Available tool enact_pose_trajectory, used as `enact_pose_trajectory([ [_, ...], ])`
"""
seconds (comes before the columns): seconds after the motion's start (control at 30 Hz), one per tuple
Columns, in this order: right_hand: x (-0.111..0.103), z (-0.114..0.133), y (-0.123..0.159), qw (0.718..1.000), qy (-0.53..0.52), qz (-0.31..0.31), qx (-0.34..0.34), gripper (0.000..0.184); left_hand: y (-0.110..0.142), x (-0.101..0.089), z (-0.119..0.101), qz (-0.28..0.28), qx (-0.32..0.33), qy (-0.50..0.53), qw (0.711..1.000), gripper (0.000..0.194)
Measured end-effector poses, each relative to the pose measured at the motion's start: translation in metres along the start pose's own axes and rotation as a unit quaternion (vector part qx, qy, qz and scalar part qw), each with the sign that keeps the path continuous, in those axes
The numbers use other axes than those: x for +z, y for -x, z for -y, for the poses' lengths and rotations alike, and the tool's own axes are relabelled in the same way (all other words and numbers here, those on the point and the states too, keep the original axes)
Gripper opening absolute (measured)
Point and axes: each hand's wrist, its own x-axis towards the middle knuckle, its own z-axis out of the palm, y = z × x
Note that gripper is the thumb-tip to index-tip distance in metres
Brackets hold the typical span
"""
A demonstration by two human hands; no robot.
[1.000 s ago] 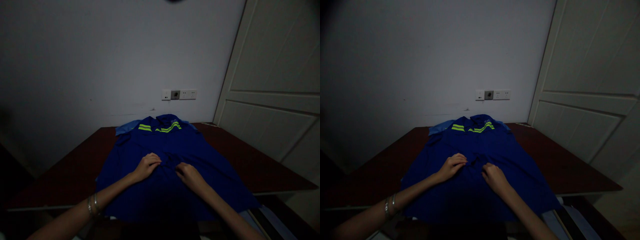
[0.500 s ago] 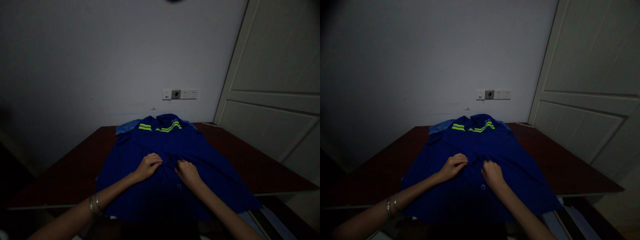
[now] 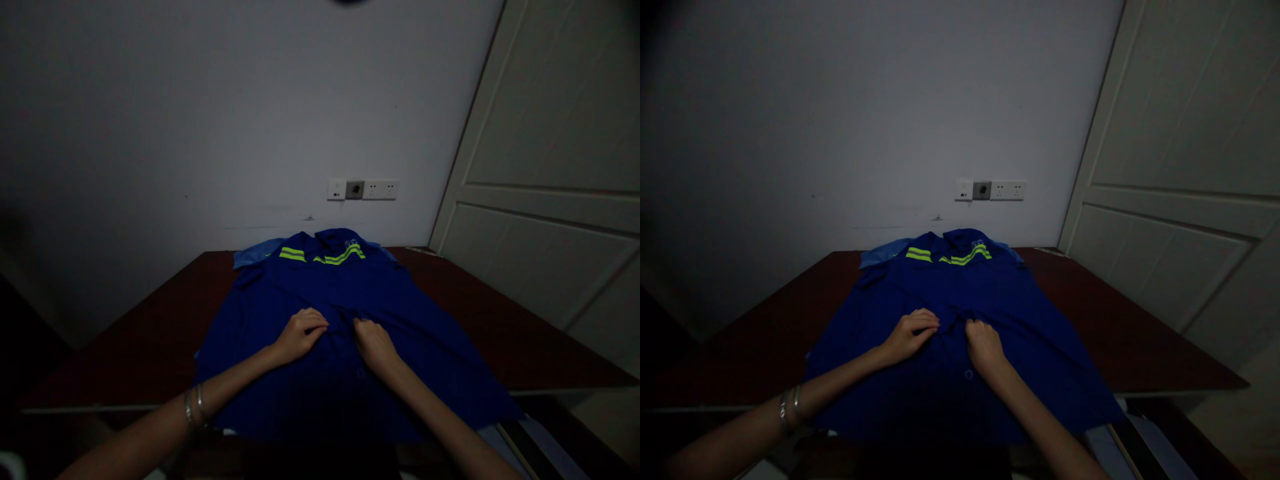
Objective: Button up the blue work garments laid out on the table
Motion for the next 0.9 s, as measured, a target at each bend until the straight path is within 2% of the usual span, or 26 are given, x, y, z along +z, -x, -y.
enact_pose_trajectory([
  [0.13, -0.004, -0.012, 0.003, 0.996, -0.091, -0.019, -0.005, 0.024, 0.000, 0.003, 0.001, 0.003, 0.004, -0.006, 1.000, 0.014],
  [0.27, -0.014, -0.028, 0.006, 0.965, -0.254, -0.059, -0.021, 0.023, -0.004, 0.004, -0.001, -0.004, 0.014, -0.011, 1.000, 0.013],
  [0.33, -0.021, -0.033, 0.006, 0.936, -0.344, -0.066, -0.024, 0.020, -0.008, 0.005, -0.003, -0.009, 0.024, -0.008, 1.000, 0.014],
  [0.47, -0.034, -0.040, 0.007, 0.860, -0.506, -0.072, 0.005, 0.020, -0.013, 0.006, -0.006, -0.005, 0.039, 0.001, 0.999, 0.015],
  [0.57, -0.040, -0.045, 0.005, 0.814, -0.576, -0.065, 0.035, 0.027, -0.014, 0.007, -0.008, 0.002, 0.037, 0.007, 0.999, 0.015],
  [0.67, -0.040, -0.051, 0.004, 0.782, -0.618, -0.049, 0.060, 0.031, -0.014, 0.008, -0.009, 0.006, 0.032, 0.008, 0.999, 0.015],
  [0.77, -0.037, -0.054, 0.005, 0.790, -0.610, -0.034, 0.056, 0.027, -0.014, 0.008, -0.010, 0.014, 0.030, 0.006, 0.999, 0.016],
  [0.9, -0.033, -0.045, 0.012, 0.847, -0.531, -0.017, 0.016, 0.021, -0.013, 0.009, -0.009, 0.003, 0.032, 0.006, 0.999, 0.016],
])
